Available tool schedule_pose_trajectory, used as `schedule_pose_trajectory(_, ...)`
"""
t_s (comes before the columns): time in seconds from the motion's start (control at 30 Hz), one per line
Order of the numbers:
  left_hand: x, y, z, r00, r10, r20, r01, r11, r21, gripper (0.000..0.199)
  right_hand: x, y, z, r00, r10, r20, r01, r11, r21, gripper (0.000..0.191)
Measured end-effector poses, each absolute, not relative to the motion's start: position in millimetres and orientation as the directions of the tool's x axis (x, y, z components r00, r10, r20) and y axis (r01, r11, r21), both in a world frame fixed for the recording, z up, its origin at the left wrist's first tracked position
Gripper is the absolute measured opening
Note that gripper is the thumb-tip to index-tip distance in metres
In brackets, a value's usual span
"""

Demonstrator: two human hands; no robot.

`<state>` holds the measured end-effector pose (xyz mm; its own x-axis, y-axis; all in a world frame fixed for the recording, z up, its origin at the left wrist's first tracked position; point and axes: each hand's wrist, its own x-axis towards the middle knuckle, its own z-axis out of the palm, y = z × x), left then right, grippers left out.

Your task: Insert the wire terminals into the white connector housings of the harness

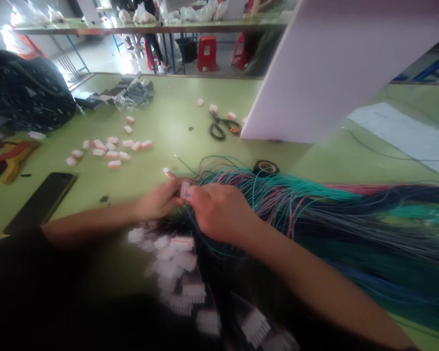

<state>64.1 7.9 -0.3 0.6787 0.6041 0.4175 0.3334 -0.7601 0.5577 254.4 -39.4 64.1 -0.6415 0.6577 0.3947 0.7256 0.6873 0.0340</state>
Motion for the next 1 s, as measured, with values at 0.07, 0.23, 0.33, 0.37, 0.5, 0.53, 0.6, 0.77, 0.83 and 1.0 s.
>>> schedule_pose_trajectory(0.07,65,7,3,0.679,0.602,0.42,0.308,-0.753,0.581,0.051,255,-38,66,-0.631,0.675,0.384,0.72,0.693,-0.035,0.022)
schedule_pose_trajectory(0.23,67,8,15,0.681,0.591,0.432,0.182,-0.708,0.682,0.045,260,-33,74,-0.52,0.776,0.356,0.724,0.622,-0.298,0.019)
schedule_pose_trajectory(0.33,66,9,19,0.661,0.626,0.413,0.159,-0.655,0.738,0.039,265,-31,84,-0.434,0.832,0.345,0.715,0.551,-0.431,0.017)
schedule_pose_trajectory(0.37,66,10,19,0.653,0.644,0.398,0.157,-0.629,0.761,0.037,267,-31,87,-0.385,0.853,0.354,0.713,0.518,-0.473,0.017)
schedule_pose_trajectory(0.5,66,14,17,0.666,0.656,0.357,0.102,-0.553,0.827,0.037,269,-34,96,-0.267,0.881,0.39,0.707,0.454,-0.542,0.017)
schedule_pose_trajectory(0.53,66,15,17,0.673,0.647,0.358,0.082,-0.547,0.833,0.039,268,-35,96,-0.293,0.874,0.387,0.714,0.469,-0.519,0.017)
schedule_pose_trajectory(0.6,66,16,16,0.678,0.637,0.368,0.055,-0.543,0.838,0.042,265,-38,93,-0.376,0.848,0.373,0.729,0.519,-0.446,0.017)
schedule_pose_trajectory(0.77,65,17,10,0.663,0.618,0.422,0.039,-0.592,0.805,0.048,258,-41,82,-0.513,0.762,0.395,0.724,0.632,-0.278,0.018)
schedule_pose_trajectory(0.83,65,18,8,0.657,0.607,0.447,0.044,-0.623,0.781,0.051,258,-41,79,-0.542,0.733,0.411,0.717,0.659,-0.228,0.019)
schedule_pose_trajectory(1.0,65,18,6,0.639,0.572,0.514,0.039,-0.692,0.721,0.051,257,-40,74,-0.571,0.698,0.432,0.721,0.678,-0.141,0.021)
